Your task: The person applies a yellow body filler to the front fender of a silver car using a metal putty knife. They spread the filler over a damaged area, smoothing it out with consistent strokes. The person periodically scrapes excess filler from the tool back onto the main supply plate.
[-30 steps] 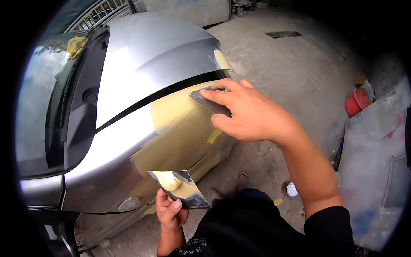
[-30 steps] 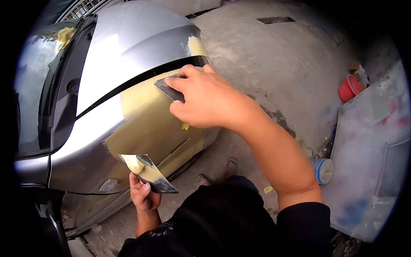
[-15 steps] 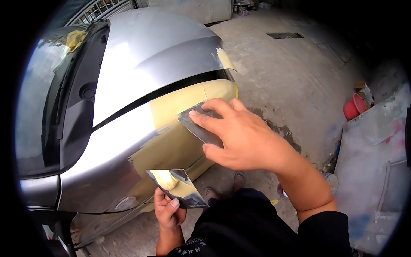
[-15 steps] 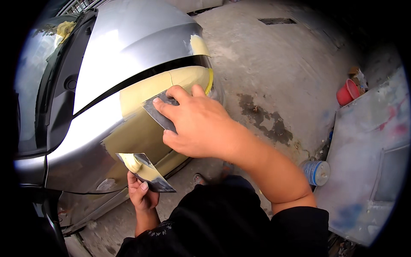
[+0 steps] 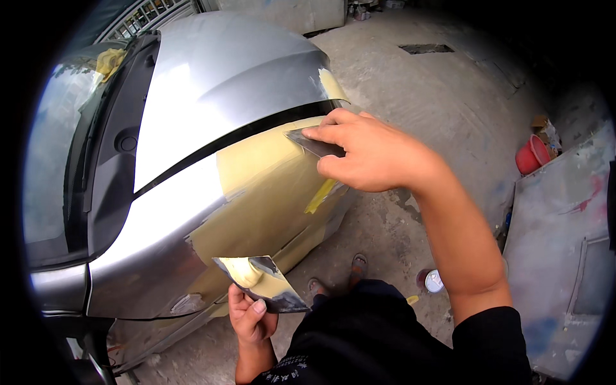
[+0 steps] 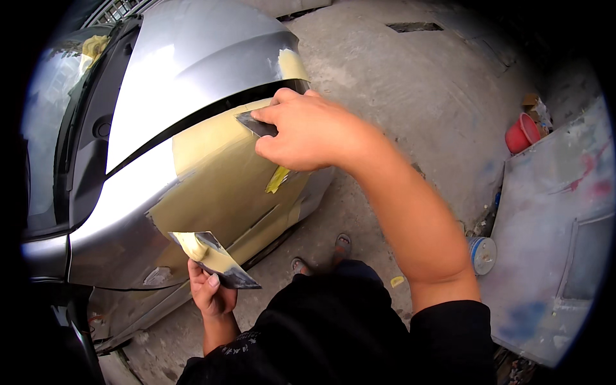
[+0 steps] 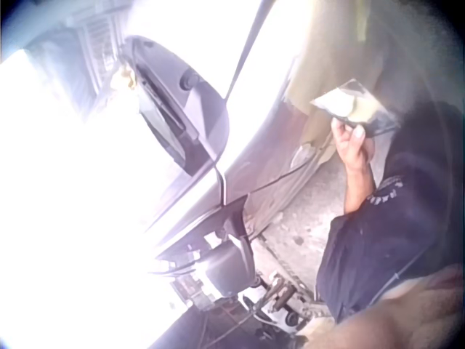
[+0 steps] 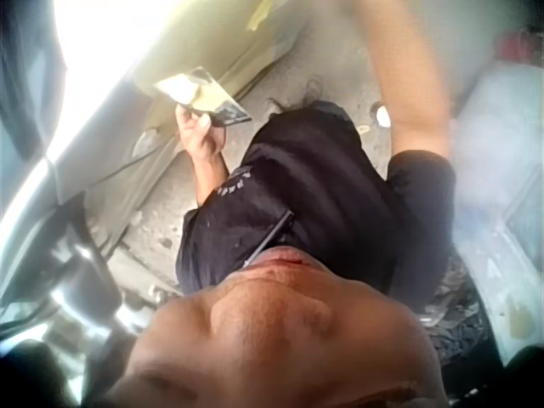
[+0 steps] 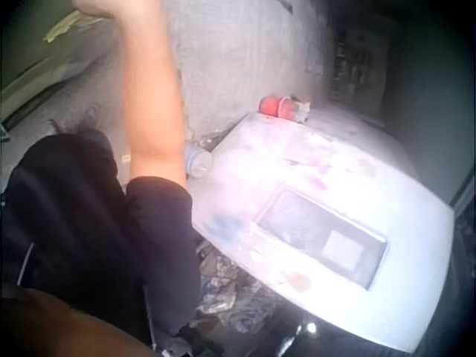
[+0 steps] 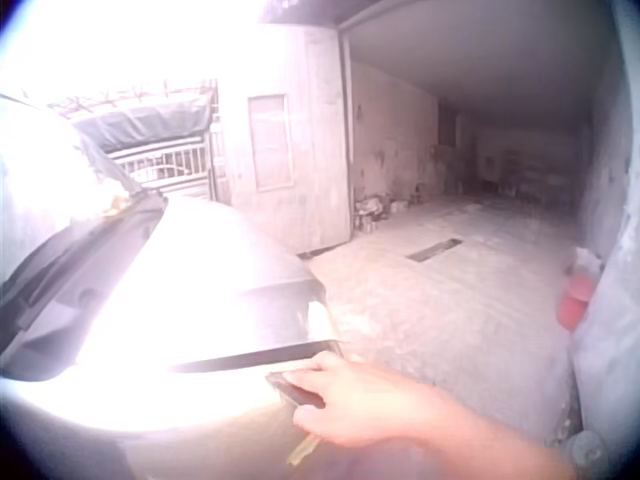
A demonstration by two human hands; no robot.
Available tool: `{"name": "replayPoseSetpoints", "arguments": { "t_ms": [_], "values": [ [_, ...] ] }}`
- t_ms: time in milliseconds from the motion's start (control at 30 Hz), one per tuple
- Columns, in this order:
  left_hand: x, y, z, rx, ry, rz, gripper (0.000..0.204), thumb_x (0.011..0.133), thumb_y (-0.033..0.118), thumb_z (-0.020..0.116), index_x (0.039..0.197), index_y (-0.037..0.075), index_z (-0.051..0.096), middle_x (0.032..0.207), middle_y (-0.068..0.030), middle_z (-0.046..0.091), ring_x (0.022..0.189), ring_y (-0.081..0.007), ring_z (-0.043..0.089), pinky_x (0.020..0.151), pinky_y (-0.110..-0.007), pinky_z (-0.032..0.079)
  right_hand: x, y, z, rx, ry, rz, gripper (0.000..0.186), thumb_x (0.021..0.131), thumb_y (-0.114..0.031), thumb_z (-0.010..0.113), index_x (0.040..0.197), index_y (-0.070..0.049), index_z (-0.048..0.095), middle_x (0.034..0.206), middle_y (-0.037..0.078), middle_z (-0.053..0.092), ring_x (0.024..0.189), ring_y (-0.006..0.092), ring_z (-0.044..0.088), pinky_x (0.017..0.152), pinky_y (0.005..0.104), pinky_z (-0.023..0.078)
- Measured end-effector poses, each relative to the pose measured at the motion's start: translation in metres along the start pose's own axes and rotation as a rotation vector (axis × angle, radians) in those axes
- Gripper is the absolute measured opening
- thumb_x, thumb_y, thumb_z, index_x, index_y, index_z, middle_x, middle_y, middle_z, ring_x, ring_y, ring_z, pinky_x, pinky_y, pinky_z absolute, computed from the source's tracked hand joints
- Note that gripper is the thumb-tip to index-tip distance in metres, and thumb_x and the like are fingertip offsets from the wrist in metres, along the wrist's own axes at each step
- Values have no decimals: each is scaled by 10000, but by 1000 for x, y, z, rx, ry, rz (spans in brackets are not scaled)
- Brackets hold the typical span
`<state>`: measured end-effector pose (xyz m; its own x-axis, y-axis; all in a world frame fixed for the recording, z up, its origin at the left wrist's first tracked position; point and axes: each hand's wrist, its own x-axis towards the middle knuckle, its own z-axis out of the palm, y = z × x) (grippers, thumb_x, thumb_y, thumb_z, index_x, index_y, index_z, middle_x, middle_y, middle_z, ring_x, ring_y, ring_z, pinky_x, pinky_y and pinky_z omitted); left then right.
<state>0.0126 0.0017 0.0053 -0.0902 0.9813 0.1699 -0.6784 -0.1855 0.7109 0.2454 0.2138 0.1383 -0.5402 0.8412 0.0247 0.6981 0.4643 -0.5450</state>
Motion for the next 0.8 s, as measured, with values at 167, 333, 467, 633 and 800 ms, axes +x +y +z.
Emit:
{"name": "replayPoseSetpoints", "arguments": {
  "t_ms": [167, 333, 467, 633, 800],
  "values": [
    [-5, 0, -5, 11, 26, 4, 620, 780, 6, 574, 1372, 28, 387, 1369, -149, 475, 1263, -276, 473, 1070, -415, 366, -37, -21, 31, -34, 164, -69, 538, 754, -226, 595, 1266, -62, 575, 1264, 146, 519, 992, 365, 518, 868, 423, 479],
    [2, 2, 1, 20, -27, -4, 629, 781, 2, 565, 1381, 31, 382, 1381, -150, 466, 1275, -276, 461, 1082, -415, 350, -58, -18, 63, -26, 320, -142, 524, 758, -210, 633, 1258, -64, 574, 1264, 142, 493, 980, 374, 496, 815, 433, 509],
    [4, 5, 4, 40, -39, 4, 637, 782, 2, 565, 1389, 33, 375, 1387, -153, 459, 1274, -275, 462, 1082, -415, 350, -61, -19, 65, -28, 415, -154, 530, 759, -222, 648, 1260, -71, 571, 1276, 142, 481, 969, 365, 481, 796, 435, 506],
    [2, 6, 2, 39, -56, -6, 637, 783, 2, 569, 1389, 35, 374, 1381, -150, 465, 1274, -274, 462, 1081, -412, 353, -51, -32, 78, -47, 415, -138, 560, 761, -239, 661, 1288, -86, 547, 1300, 128, 448, 989, 351, 459, 789, 436, 501],
    [0, 8, 2, 54, -24, -11, 648, 778, 6, 574, 1391, 38, 366, 1373, -146, 472, 1265, -271, 471, 1068, -411, 370, -59, -23, 89, -78, 445, -168, 565, 762, -244, 662, 1292, -90, 545, 1301, 128, 444, 1003, 347, 452, 817, 438, 486]
  ]
}}
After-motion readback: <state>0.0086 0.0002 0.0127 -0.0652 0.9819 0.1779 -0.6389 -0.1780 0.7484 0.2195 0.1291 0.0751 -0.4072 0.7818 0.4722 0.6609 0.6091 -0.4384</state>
